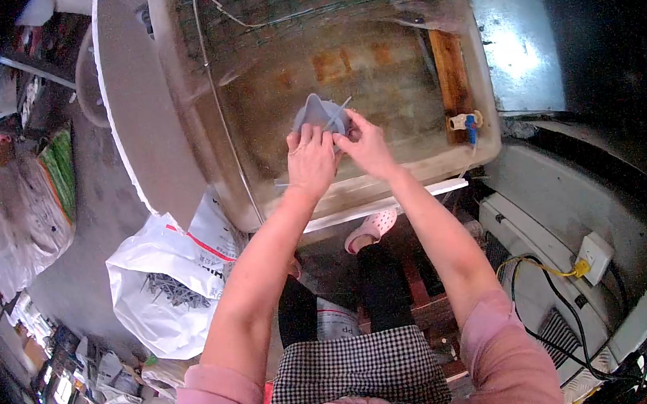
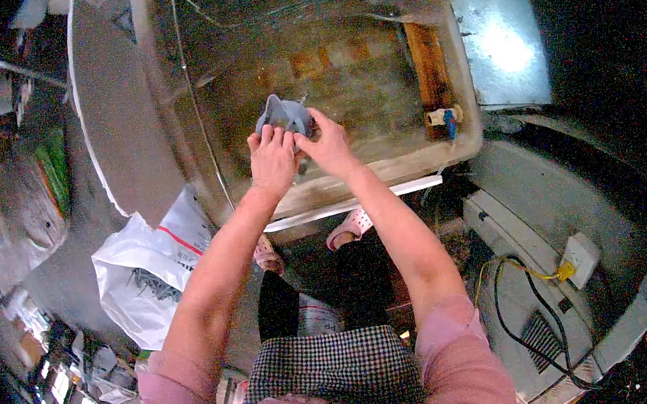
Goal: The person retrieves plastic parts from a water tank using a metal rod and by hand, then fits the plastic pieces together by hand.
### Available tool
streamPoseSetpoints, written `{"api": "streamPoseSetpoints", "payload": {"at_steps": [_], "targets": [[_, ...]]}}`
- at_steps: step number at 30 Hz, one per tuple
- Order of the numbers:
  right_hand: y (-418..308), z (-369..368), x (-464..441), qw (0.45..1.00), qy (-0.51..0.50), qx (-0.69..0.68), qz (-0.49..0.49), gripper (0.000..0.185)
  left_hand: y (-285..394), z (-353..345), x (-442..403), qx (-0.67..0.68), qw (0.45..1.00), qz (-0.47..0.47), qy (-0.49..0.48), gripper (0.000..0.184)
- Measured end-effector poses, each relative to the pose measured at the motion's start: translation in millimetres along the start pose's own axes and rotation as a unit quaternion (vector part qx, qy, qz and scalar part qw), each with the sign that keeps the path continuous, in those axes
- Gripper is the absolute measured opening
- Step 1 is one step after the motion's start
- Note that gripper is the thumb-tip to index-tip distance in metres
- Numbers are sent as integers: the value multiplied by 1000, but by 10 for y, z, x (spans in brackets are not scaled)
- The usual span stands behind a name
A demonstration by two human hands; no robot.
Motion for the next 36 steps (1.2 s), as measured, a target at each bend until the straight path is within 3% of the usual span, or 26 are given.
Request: {"api": "streamPoseSetpoints", "payload": {"at_steps": [3, 5, 7, 10, 12, 14, 16, 18, 19, 22, 23, 24, 25, 26, 28, 30, 31, 32, 33, 34, 35, 36], "targets": [[-15, 1, 77, 998, 33, 53, 30, 58, 59, -2, 12, -42, 999, -27, -7, 27], [-50, 0, 103, 998, 55, 17, 18, 59, 87, 36, 19, -60, 998, -28, -13, 26], [-30, 17, 78, 997, 79, -20, 6, 60, 164, 308, 8, -80, 988, -48, 122, 26], [-107, 36, 63, 990, 105, -78, 43, 59, 126, 179, 5, -96, 992, -66, 45, 26], [-191, 42, 56, 994, 75, 36, 77, 57, 134, 139, 23, -84, 992, -87, 24, 26], [-226, 76, 44, 991, 77, 56, 94, 53, 126, 116, 10, -33, 998, -48, -21, 26], [-222, 97, 64, 988, 76, 76, 110, 49, 156, 162, -40, -18, 998, -55, -2, 31], [-67, 168, 102, 980, 143, -135, 13, 53, 203, 219, -44, -1, 998, -60, 19, 35], [-39, 212, 111, 981, 143, -133, 14, 53, 270, 264, -16, 8, 995, -97, 33, 40], [187, 342, 204, 986, 137, 89, -9, 57, 364, 195, 42, 47, 989, -137, 17, 50], [321, 326, 223, 980, 114, 160, -38, 54, 323, 142, 35, 173, 981, -82, -10, 48], [374, 298, 219, 980, 113, 160, -39, 54, 280, 85, 26, 296, 954, -27, -36, 46], [541, 249, 254, 977, 159, -68, -123, 49, 208, -18, 15, 425, 900, 61, -77, 38], [694, 150, 294, 915, 196, -291, -200, 43, 182, -79, -15, 426, 899, 62, -79, 38], [877, 149, 260, 898, 213, -319, -214, 47, -13, -234, -67, 612, 755, 206, -114, 28], [1248, 174, 337, 875, 117, -212, -419, 58, -175, -192, 39, 615, 750, 224, -95, 25], [1221, 243, 289, 927, 98, -30, -362, 62, -272, -165, 150, 583, 773, 233, -96, 25], [1232, 236, 296, 926, 96, -30, -363, 62, -365, -129, 275, 549, 794, 241, -97, 25], [1048, 415, 228, 931, 160, 207, -254, 62, -461, -118, 436, 533, 803, 251, -91, 25], [803, 518, 176, 869, 214, 428, -125, 63, -548, -95, 613, 516, 812, 260, -85, 25], [779, 574, 134, 870, 212, 428, -126, 63, -632, -74, 795, 527, 795, 284, -98, 24], [837, 627, 47, 876, 147, 432, -160, 56, -712, -55, 974, 539, 776, 309, -110, 24]]}}
Point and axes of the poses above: each hand's wrist, its own x-axis away from the middle knuckle, its own z-axis out of the back of the hand, y = z × x, the point moved 5 cm from there along -x, towards the middle knuckle, and after that the axes turned 10 degrees about z, right-handed, at the moved point
